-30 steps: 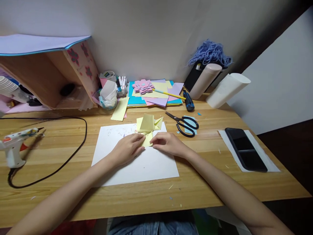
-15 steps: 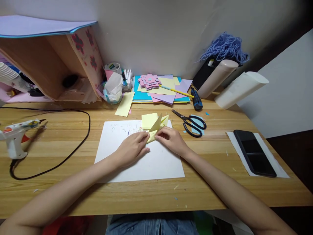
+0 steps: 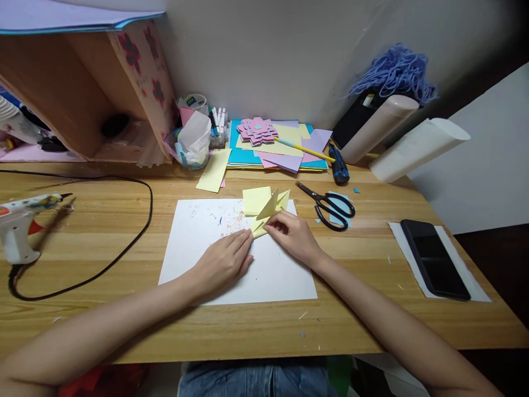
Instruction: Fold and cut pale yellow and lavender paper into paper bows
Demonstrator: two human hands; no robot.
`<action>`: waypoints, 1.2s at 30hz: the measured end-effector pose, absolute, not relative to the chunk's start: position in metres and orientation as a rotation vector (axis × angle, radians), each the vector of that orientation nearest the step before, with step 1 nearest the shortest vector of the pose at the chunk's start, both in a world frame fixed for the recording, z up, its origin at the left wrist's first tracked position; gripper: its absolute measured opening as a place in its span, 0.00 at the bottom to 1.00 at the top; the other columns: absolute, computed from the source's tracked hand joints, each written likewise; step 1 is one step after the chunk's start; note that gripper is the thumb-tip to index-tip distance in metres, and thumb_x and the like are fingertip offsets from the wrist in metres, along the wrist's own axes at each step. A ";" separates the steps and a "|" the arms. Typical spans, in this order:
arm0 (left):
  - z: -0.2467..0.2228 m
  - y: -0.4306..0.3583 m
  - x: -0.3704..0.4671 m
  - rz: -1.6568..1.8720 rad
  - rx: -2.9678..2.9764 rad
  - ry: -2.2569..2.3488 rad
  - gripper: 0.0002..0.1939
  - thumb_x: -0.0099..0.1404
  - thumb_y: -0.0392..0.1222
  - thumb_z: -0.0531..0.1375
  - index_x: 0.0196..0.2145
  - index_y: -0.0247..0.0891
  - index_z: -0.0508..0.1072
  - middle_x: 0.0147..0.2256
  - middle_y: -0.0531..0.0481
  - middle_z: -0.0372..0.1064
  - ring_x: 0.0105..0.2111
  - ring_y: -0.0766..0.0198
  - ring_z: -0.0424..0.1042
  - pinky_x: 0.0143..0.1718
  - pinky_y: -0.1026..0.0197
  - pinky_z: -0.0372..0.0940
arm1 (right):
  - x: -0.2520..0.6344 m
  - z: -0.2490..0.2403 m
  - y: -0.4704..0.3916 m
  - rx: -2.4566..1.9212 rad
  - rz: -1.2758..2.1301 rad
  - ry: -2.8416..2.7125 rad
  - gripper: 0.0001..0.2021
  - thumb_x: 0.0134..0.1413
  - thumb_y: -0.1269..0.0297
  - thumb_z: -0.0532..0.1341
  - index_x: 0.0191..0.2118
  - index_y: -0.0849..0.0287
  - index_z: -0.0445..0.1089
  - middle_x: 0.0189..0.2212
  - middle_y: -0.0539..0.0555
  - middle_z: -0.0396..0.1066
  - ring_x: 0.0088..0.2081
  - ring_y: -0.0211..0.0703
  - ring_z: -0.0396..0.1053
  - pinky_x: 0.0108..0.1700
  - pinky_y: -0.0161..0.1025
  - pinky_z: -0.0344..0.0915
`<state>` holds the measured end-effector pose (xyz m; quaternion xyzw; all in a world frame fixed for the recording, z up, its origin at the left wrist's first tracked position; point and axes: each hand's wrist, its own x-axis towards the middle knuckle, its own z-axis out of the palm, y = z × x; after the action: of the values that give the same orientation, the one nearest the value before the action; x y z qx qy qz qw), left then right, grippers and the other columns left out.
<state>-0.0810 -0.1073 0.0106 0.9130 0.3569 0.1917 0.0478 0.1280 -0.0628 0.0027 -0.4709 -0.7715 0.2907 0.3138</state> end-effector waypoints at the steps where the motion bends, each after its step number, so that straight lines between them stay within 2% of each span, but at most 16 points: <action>1: 0.011 -0.107 -0.081 0.584 2.765 1.091 0.20 0.65 0.35 0.49 0.54 0.27 0.60 0.49 0.34 0.67 0.49 0.53 0.67 0.47 0.50 0.68 | 0.128 0.003 -0.063 -1.237 0.754 -2.044 0.05 0.56 0.66 0.57 0.30 0.59 0.67 0.26 0.51 0.67 0.29 0.38 0.65 0.31 0.35 0.61; 3: 0.013 -0.106 -0.082 0.569 2.742 1.089 0.21 0.65 0.34 0.49 0.56 0.27 0.58 0.49 0.35 0.67 0.49 0.55 0.67 0.47 0.51 0.68 | 0.127 0.003 -0.063 -1.232 0.731 -2.060 0.06 0.56 0.66 0.56 0.29 0.58 0.66 0.27 0.52 0.66 0.29 0.39 0.64 0.31 0.35 0.61; 9: 0.011 -0.106 -0.081 0.521 2.768 1.069 0.19 0.66 0.36 0.48 0.54 0.30 0.60 0.48 0.37 0.67 0.50 0.53 0.66 0.46 0.49 0.67 | 0.125 0.001 -0.062 -1.243 0.671 -2.107 0.05 0.57 0.68 0.55 0.30 0.58 0.63 0.28 0.51 0.65 0.30 0.39 0.64 0.33 0.36 0.60; 17: 0.011 -0.106 -0.079 0.304 2.808 1.059 0.22 0.67 0.40 0.46 0.54 0.24 0.58 0.48 0.34 0.64 0.50 0.50 0.62 0.48 0.49 0.64 | 0.119 -0.001 -0.064 -1.372 0.506 -2.194 0.04 0.58 0.68 0.54 0.32 0.58 0.62 0.31 0.53 0.66 0.33 0.42 0.65 0.35 0.37 0.59; 25: 0.014 -0.106 -0.079 0.211 2.841 1.045 0.22 0.68 0.41 0.43 0.54 0.23 0.58 0.48 0.33 0.62 0.50 0.50 0.61 0.48 0.48 0.63 | 0.114 -0.010 -0.063 -1.433 0.288 -2.269 0.04 0.60 0.68 0.52 0.33 0.58 0.61 0.32 0.55 0.68 0.35 0.45 0.65 0.35 0.39 0.59; 36: 0.013 -0.104 -0.078 0.194 2.853 1.047 0.22 0.67 0.42 0.43 0.52 0.24 0.60 0.46 0.35 0.62 0.46 0.52 0.61 0.45 0.50 0.63 | 0.115 -0.010 -0.060 -1.398 0.315 -2.230 0.04 0.58 0.69 0.54 0.32 0.58 0.61 0.31 0.55 0.68 0.33 0.46 0.66 0.34 0.39 0.61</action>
<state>-0.0783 -0.1039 0.0127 0.9358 0.3434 0.0636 0.0480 0.1151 -0.0603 -0.0103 -0.5117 -0.8160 0.1152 0.2431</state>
